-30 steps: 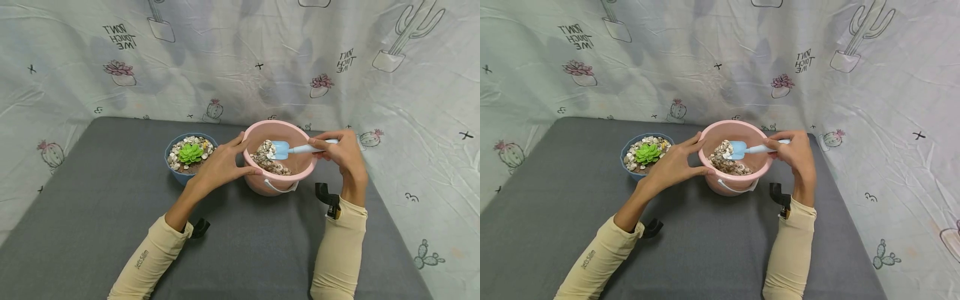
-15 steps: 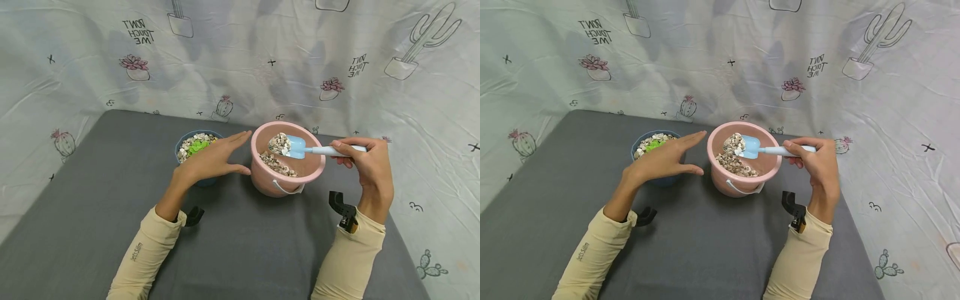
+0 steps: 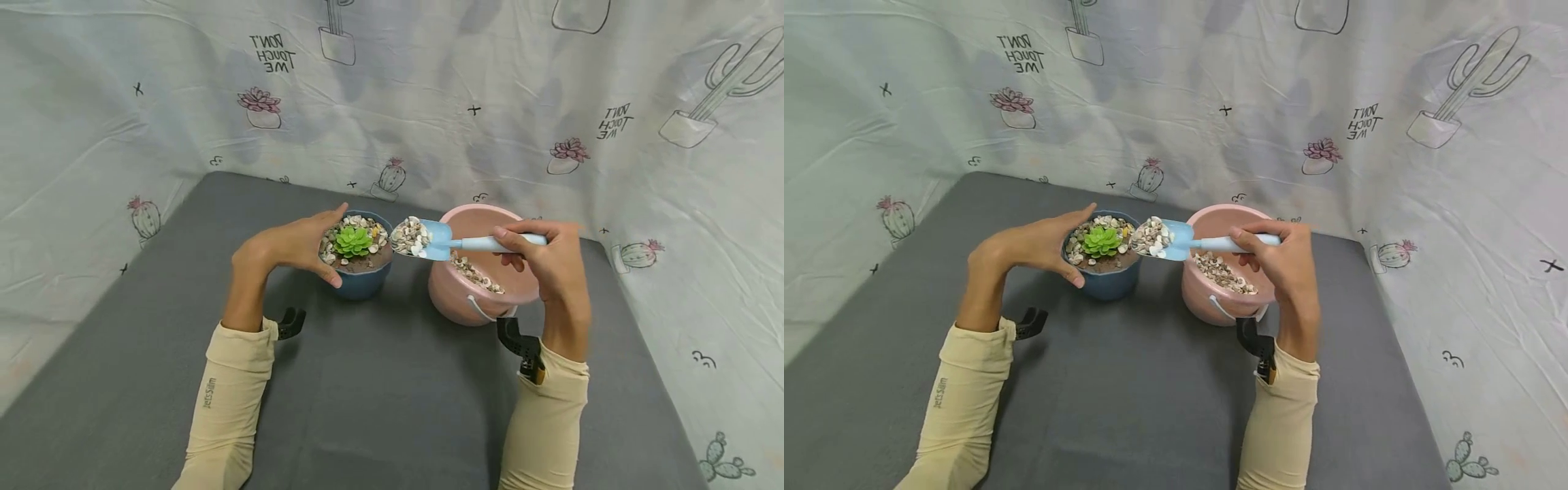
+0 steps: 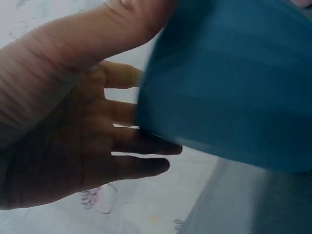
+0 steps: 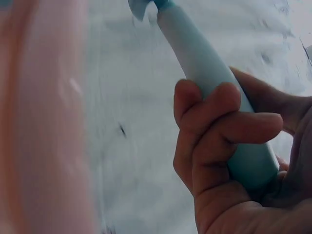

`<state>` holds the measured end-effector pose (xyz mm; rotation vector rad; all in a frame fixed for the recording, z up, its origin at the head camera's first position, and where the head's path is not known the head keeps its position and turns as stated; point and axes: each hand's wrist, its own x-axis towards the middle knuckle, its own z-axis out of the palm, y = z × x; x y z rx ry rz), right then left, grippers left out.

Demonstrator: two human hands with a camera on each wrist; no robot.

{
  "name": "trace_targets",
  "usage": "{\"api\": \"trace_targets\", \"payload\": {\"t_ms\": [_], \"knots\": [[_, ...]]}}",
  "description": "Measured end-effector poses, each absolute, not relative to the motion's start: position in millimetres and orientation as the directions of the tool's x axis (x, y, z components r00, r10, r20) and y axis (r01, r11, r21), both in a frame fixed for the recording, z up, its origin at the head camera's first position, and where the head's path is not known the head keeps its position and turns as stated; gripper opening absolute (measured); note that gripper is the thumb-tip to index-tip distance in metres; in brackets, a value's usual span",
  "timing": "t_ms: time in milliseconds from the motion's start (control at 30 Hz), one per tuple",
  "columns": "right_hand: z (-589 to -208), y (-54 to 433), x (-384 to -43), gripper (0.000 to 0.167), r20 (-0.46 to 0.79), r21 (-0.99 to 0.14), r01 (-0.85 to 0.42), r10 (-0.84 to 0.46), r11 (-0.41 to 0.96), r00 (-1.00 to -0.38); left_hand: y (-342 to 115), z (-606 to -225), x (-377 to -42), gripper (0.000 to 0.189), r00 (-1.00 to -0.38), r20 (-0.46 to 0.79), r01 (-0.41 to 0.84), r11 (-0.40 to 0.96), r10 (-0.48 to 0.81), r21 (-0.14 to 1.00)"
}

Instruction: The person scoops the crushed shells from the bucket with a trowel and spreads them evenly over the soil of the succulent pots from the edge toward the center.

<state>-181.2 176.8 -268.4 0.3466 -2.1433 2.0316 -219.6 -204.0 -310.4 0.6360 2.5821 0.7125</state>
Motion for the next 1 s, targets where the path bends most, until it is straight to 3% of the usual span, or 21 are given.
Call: {"api": "trace_targets", "payload": {"t_ms": [133,433,700,1000], "knots": [[-274.0,149.9,-185.8,0.012,0.221,-0.966,-0.230,-0.089,0.121,-0.971,-203.4,-318.3,-225.9,0.143,-0.821,-0.261,0.312,0.782,0.508,0.539],[-287.7,107.2,-191.7,0.011,0.187,-0.948,-0.200,-0.072,0.250,-0.980,-213.6,-328.3,-235.2,0.146,-0.825,-0.149,0.339,0.687,0.546,0.643],[-297.6,80.1,-189.4,0.014,0.332,-0.765,-0.355,-0.144,0.537,-0.932,-217.8,-330.1,-236.1,0.141,-0.839,-0.156,0.332,0.718,0.521,0.611],[-295.3,74.3,-183.6,0.012,0.456,-0.627,-0.513,-0.258,0.586,-0.852,-218.3,-329.1,-235.5,0.142,-0.843,-0.182,0.301,0.724,0.507,0.621]]}}
